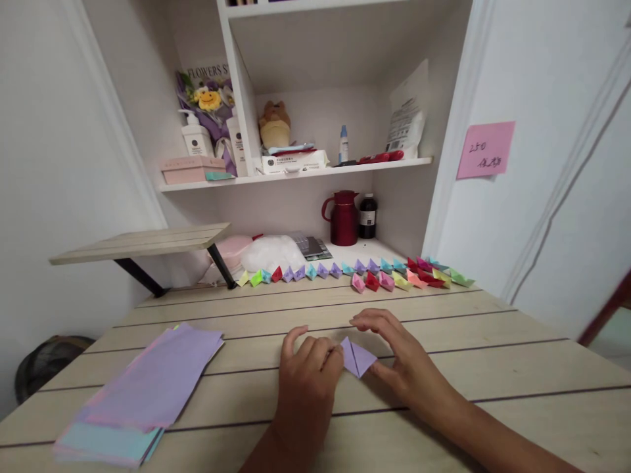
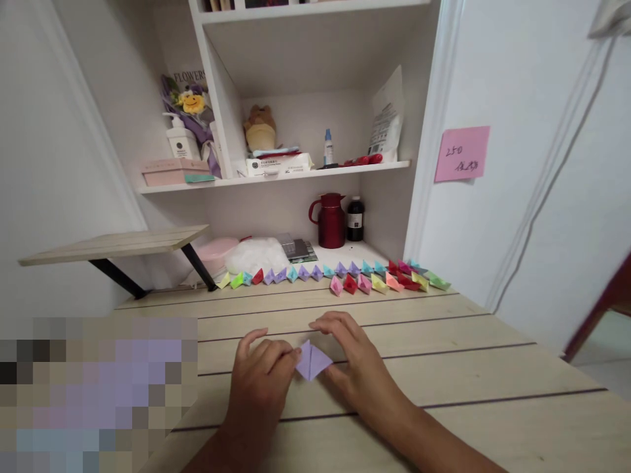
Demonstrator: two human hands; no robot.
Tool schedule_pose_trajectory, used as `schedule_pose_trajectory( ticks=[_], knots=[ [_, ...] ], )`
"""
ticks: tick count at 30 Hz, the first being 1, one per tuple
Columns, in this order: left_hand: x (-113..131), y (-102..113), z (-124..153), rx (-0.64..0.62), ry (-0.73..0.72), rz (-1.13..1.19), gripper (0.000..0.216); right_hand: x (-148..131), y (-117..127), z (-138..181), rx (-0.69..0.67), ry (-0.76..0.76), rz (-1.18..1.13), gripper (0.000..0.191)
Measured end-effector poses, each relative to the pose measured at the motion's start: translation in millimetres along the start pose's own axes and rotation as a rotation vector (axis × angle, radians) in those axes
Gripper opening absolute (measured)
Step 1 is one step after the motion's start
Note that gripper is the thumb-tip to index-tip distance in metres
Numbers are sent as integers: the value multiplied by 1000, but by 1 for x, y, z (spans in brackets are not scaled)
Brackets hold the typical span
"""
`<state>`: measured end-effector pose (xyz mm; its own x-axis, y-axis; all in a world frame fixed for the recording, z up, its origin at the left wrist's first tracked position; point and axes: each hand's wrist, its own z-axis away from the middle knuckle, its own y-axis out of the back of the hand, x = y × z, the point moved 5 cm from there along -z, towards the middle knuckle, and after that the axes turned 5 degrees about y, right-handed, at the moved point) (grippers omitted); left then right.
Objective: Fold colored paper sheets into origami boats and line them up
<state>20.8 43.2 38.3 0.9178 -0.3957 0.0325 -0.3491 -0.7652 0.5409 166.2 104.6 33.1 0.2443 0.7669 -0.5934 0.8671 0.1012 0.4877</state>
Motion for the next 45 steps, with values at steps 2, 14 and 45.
schedule_pose_trajectory(
  ticks=[2, 14, 45],
  knots=[
    [1, -7, 3, -43, -35, -63, 22, -6, -3, 2, -44, 76, 156, 47],
    [-13, -26, 21, -548, 34, 0, 10, 16, -27, 12, -343, 90, 326, 21],
    [-37, -33, 23, -502, 663, 252, 16, 22, -33, 9, -325, -121, 256, 13]
  ],
)
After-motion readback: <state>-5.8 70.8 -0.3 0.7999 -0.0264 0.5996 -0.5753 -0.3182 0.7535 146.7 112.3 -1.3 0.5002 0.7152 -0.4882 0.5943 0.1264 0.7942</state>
